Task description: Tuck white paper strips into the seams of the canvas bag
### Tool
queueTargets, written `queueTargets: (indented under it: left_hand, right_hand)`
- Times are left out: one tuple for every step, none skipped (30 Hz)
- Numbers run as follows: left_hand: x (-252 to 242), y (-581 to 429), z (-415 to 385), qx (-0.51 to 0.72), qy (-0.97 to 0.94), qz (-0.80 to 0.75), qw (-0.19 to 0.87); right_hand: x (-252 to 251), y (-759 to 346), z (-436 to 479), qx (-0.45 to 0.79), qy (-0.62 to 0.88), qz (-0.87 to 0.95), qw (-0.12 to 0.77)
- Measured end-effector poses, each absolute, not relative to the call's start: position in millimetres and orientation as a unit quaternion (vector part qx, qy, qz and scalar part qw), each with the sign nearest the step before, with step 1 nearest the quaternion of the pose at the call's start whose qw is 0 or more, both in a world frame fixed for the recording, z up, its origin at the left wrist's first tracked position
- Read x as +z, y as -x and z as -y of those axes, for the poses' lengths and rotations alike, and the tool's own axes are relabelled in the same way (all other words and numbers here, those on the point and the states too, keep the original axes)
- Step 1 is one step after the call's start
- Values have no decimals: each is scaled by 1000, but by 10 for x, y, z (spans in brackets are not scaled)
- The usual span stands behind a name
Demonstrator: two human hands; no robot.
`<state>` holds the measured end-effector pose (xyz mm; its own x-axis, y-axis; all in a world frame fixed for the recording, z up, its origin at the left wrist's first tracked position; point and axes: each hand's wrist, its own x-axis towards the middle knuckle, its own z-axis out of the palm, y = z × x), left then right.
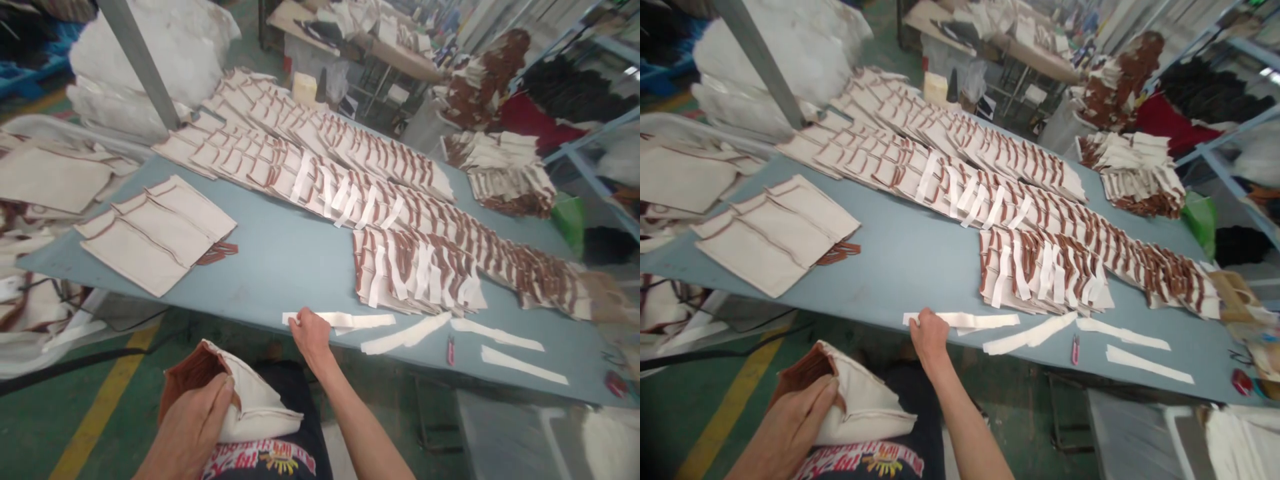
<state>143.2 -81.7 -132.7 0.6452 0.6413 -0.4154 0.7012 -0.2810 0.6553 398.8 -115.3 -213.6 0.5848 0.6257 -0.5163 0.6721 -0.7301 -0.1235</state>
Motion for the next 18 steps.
queueTargets:
  left_hand:
    - [-1356, -1443, 826, -37, -794, -426, 433]
    - [-1388, -1456, 828, -40, -790, -433, 433]
    - [-1425, -1471, 821, -43, -785, -440, 433]
    - [-1467, -1486, 806, -46, -781, -448, 433]
    - [-1513, -1501, 783, -49, -778, -456, 430]
    - [-1561, -1517, 754, -51, -775, -463, 428]
    - [-1607, -1534, 722, -53, -772, -470, 425]
    - [-1648, -1551, 692, -53, -769, -477, 422]
    - [-1681, -1570, 666, -52, -766, -483, 420]
    - [-1705, -1590, 647, -49, -764, -489, 418]
    - [-1718, -1612, 638, -43, -762, -494, 417]
    - [-1722, -1637, 638, -36, -760, -498, 416]
    - [-1717, -1664, 645, -27, -758, -502, 416]
    - [-1707, -1694, 659, -18, -756, -505, 416]
    - [-1692, -1725, 676, -8, -754, -506, 419]
    - [-1674, -1758, 694, 1, -752, -506, 422]
    - [-1654, -1791, 710, 10, -750, -505, 427]
    - [-1633, -1824, 724, 18, -748, -503, 433]
  right_hand:
    - [-2134, -3998, 1134, -274, -887, -368, 52]
    - [-2132, -4007, 1116, -276, -885, -371, 61]
    - [-2130, -4016, 1099, -278, -882, -375, 68]
    - [-2131, -4024, 1084, -280, -879, -379, 74]
    - [-2135, -4035, 1072, -282, -876, -383, 77]
    - [-2141, -4049, 1065, -283, -873, -388, 79]
    - [-2149, -4067, 1064, -284, -871, -393, 80]
    - [-2157, -4090, 1069, -285, -869, -398, 79]
    - [-2165, -4115, 1080, -285, -867, -401, 77]
    - [-2172, -4143, 1097, -285, -866, -405, 75]
    - [-2179, -4171, 1118, -286, -864, -407, 72]
    - [-2186, -4196, 1142, -286, -864, -410, 67]
    - [-2193, -4218, 1168, -286, -863, -413, 62]
    - [-2199, -4234, 1193, -286, -862, -415, 56]
    - [-2206, -4245, 1216, -287, -861, -417, 49]
    - [-2211, -4251, 1236, -287, -860, -419, 41]
    - [-2214, -4255, 1250, -288, -859, -421, 33]
    - [-2215, -4258, 1258, -289, -859, -422, 24]
